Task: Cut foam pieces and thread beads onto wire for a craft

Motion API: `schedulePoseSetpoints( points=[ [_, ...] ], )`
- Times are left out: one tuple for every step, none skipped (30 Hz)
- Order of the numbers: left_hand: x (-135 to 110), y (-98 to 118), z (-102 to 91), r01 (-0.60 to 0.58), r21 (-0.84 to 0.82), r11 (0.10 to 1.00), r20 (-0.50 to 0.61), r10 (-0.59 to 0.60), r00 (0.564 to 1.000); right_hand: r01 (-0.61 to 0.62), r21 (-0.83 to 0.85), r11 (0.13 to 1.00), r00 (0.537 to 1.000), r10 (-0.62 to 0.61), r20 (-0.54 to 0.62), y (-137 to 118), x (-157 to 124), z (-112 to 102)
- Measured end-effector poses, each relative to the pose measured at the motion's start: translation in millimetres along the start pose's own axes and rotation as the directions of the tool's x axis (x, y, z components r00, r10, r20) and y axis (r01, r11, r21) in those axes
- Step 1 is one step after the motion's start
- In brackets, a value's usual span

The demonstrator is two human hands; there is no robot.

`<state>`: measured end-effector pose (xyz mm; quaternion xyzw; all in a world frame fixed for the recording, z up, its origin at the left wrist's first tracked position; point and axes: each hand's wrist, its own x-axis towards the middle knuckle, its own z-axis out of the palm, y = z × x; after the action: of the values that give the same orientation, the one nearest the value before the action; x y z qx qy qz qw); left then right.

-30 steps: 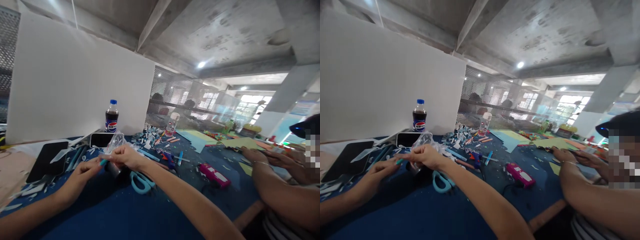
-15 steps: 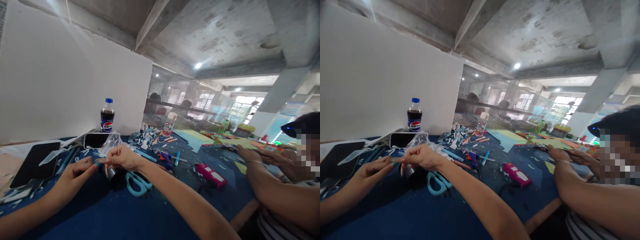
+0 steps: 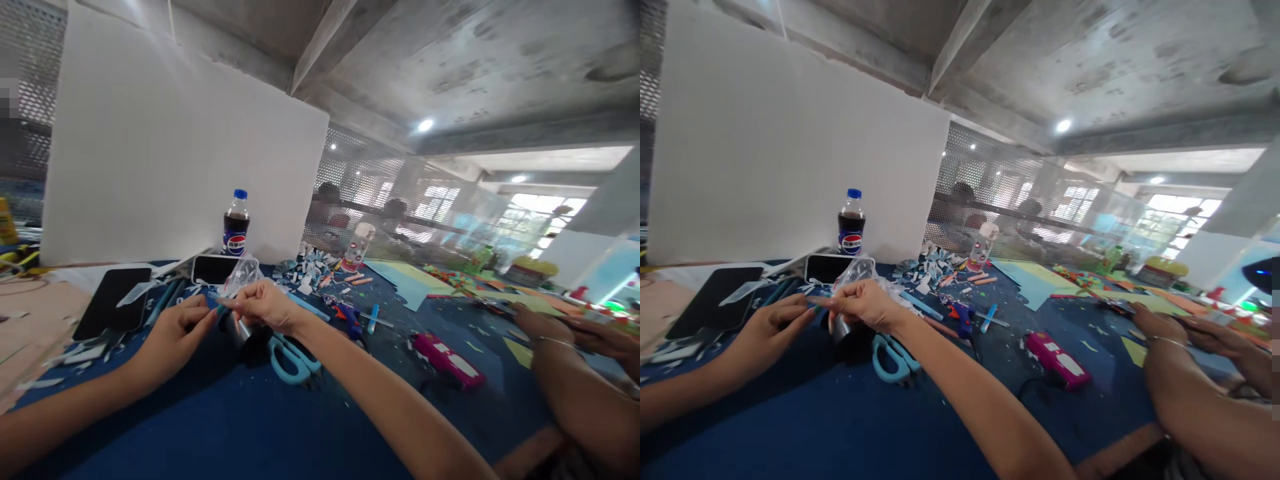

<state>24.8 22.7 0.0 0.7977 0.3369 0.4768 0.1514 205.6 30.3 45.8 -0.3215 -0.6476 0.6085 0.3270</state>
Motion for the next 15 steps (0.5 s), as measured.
schedulePoseSetpoints(
  points=[
    [0.1,0.9,-0.6,-0.003,0.008,1.0,-0.005,0.003,1.0,-0.003,0.004,1.0,1.0,0.003,-0.008,-0.1,0.3,0.0],
    [0.2,1.8,-1.2,0.0,0.011,1.0,-0.004,0.0,1.0,-0.004,0.014,1.0,1.0,0.004,-0.017,0.0,0.6,-0.2],
    [0.1,2.5,-1.9,0.004,0.008,1.0,-0.014,-0.004,1.0,-0.002,0.027,1.0,1.0,0.003,-0.025,0.2,0.9,-0.6],
    [-0.1,3.1,-2.7,0.003,0.003,1.0,-0.031,-0.003,1.0,-0.001,0.039,0.999,1.0,0.002,-0.026,0.5,1.2,-1.2],
    [-0.3,3.6,-3.4,-0.001,-0.009,1.0,-0.052,0.001,0.999,-0.001,0.051,0.999,1.0,0.002,-0.025,0.9,1.4,-1.8],
    [-0.7,3.9,-4.1,-0.009,-0.025,1.0,-0.075,0.007,0.997,-0.002,0.06,0.998,1.0,0.003,-0.023,1.2,1.6,-2.5],
    [-1.0,4.1,-4.7,-0.019,-0.042,0.999,-0.095,0.015,0.995,-0.003,0.067,0.998,1.0,0.004,-0.021,1.3,1.7,-3.1],
    [-1.4,4.2,-5.3,-0.028,-0.059,0.998,-0.112,0.021,0.993,-0.004,0.071,0.997,1.0,0.005,-0.019,1.4,1.8,-3.6],
    [-1.8,4.4,-5.8,-0.035,-0.073,0.997,-0.126,0.025,0.992,-0.005,0.073,0.997,1.0,0.006,-0.017,1.3,1.8,-3.9],
    [-2.1,4.5,-6.2,-0.04,-0.083,0.996,-0.137,0.028,0.99,-0.004,0.073,0.997,1.0,0.006,-0.016,1.2,1.8,-4.1],
    [-2.4,4.6,-6.6,-0.043,-0.088,0.995,-0.145,0.029,0.989,-0.003,0.071,0.997,1.0,0.005,-0.015,1.1,1.9,-4.1],
    [-2.6,4.8,-6.8,-0.045,-0.091,0.995,-0.152,0.03,0.988,-0.001,0.069,0.998,1.0,0.003,-0.015,1.1,2.1,-4.1],
    [-2.7,5.0,-7.1,-0.048,-0.094,0.994,-0.156,0.033,0.987,0.001,0.067,0.998,1.0,0.0,-0.016,1.2,2.3,-4.1],
    [-2.8,5.3,-7.3,-0.052,-0.098,0.994,-0.158,0.036,0.987,0.003,0.065,0.998,1.0,-0.002,-0.017,1.3,2.5,-4.0],
    [-2.9,5.6,-7.5,-0.056,-0.102,0.993,-0.16,0.039,0.986,0.004,0.065,0.998,1.0,-0.003,-0.017,1.5,2.7,-3.8]
  ],
)
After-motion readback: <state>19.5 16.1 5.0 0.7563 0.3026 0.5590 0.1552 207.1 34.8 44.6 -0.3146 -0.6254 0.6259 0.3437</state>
